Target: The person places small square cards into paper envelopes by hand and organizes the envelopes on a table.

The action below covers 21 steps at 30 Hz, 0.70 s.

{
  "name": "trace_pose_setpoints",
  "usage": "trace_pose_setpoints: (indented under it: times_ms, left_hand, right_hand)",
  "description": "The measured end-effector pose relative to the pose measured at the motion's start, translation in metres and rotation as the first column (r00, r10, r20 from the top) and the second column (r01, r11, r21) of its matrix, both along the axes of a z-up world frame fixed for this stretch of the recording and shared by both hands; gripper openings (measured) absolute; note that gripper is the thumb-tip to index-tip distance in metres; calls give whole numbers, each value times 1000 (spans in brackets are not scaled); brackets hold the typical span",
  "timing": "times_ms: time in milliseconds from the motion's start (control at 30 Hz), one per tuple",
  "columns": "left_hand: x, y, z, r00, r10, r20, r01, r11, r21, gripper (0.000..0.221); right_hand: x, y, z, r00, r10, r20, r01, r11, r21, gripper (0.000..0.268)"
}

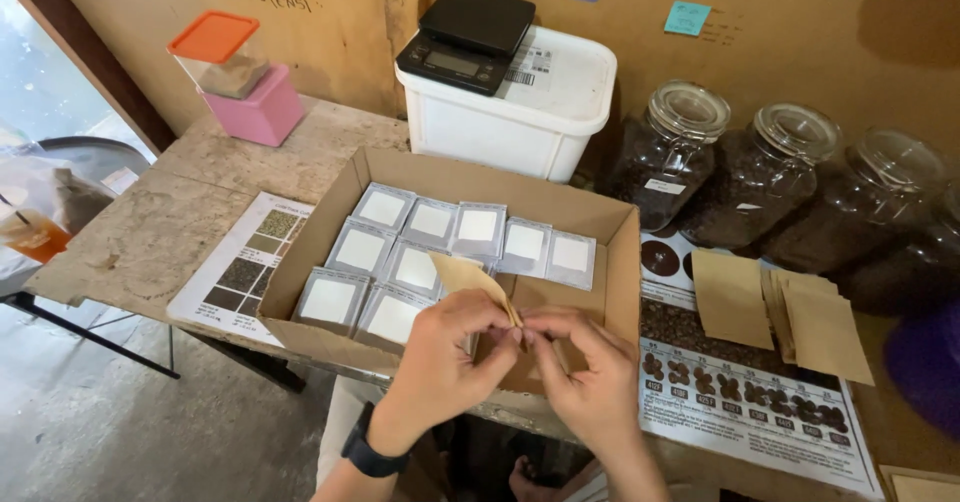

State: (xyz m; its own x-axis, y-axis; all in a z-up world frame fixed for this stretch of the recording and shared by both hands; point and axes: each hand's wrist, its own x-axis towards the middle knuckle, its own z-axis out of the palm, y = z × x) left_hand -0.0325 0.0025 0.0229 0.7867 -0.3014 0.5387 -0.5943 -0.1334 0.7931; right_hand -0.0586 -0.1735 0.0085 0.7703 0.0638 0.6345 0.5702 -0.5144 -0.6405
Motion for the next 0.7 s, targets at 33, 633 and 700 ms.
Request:
trace_pose_setpoints:
  times_ms: [33,633,700]
  left_hand:
    - [-4,-2,0,995,71,73,-74,997,38,5]
    - [-45,0,-14,714,365,597,-459,888,7,18]
    - [-47,2,-12,696,373,613,-463,886,-14,16]
  right_hand:
    - [0,1,0,989,-6,151,18,997,-78,12]
    - [-44,36,4,937,13,-350,101,947,304,34]
    - [-41,39,-2,945,5,-326,115,930,348,19]
